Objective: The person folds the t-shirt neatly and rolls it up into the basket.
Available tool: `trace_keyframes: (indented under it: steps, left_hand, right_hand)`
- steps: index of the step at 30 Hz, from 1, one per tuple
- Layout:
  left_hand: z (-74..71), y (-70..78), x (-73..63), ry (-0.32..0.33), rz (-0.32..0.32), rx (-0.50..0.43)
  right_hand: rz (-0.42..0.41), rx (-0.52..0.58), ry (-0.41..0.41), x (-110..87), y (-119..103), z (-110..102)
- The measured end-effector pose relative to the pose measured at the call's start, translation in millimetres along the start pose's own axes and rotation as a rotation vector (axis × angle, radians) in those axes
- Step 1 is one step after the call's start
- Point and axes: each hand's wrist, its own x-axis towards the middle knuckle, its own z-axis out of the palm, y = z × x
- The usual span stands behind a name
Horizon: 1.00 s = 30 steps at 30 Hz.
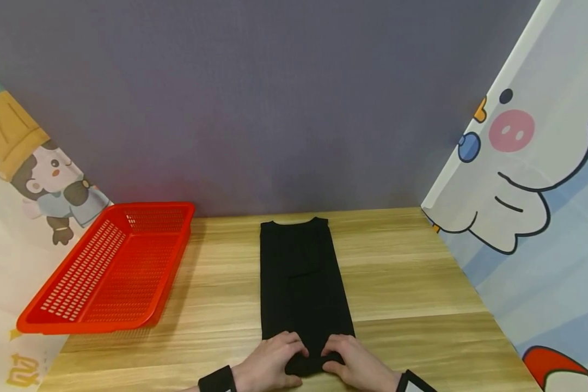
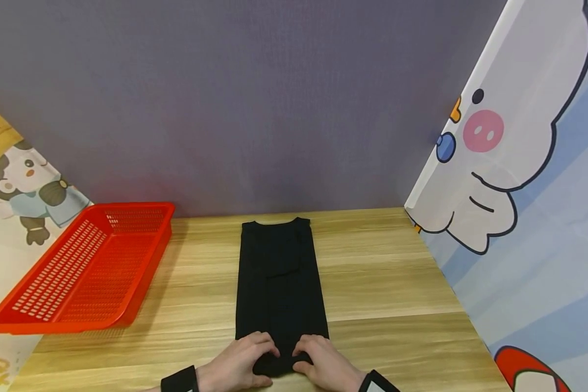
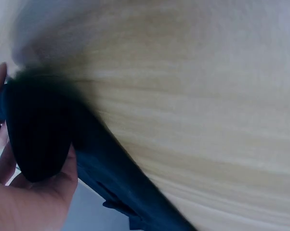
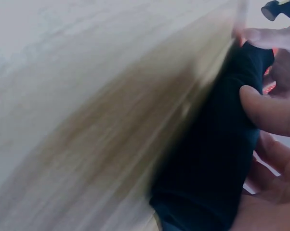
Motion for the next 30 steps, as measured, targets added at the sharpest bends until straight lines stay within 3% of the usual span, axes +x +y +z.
trace_keyframes:
  steps: [5, 9, 14, 17, 21, 26, 30]
  left_hand:
    - [-0.9, 0.9, 2.1, -0.034, -0.043, -0.036]
    - [-1.8, 1.1, 3.2, -0.039, -0.098, -0.091]
    - [-2.0, 1.5, 4.7, -0.019, -0.147, -0.125]
    - [-1.7, 2.0, 5.0, -0.014, -0.168, -0.123]
    - [-0.2, 1.8, 2.8, 0.01, -0.098, -0.024]
    - [-0.3, -2.9, -2.2, 0.076, 0.061, 0.144]
    - [-2.9, -4.3, -4.2, 0.1, 0.098, 0.202]
  right_hand:
    - [0.117, 0.028, -0.061, 2.7, -30, -21]
    - [0.168, -0.043, -0.092, 1.1, -40, -26]
    - [0.16, -0.145, -0.072, -3.6, -44, -26]
    - [0.119, -0.149, -0.026, -6.0, -33, -18]
    - [0.072, -0.126, 0.022, -7.1, -6, -2]
    - [0.144, -0.095, -0.03, 0.9, -27, -19]
    - [0.188, -0.058, -0.056, 3.3, -35, -26]
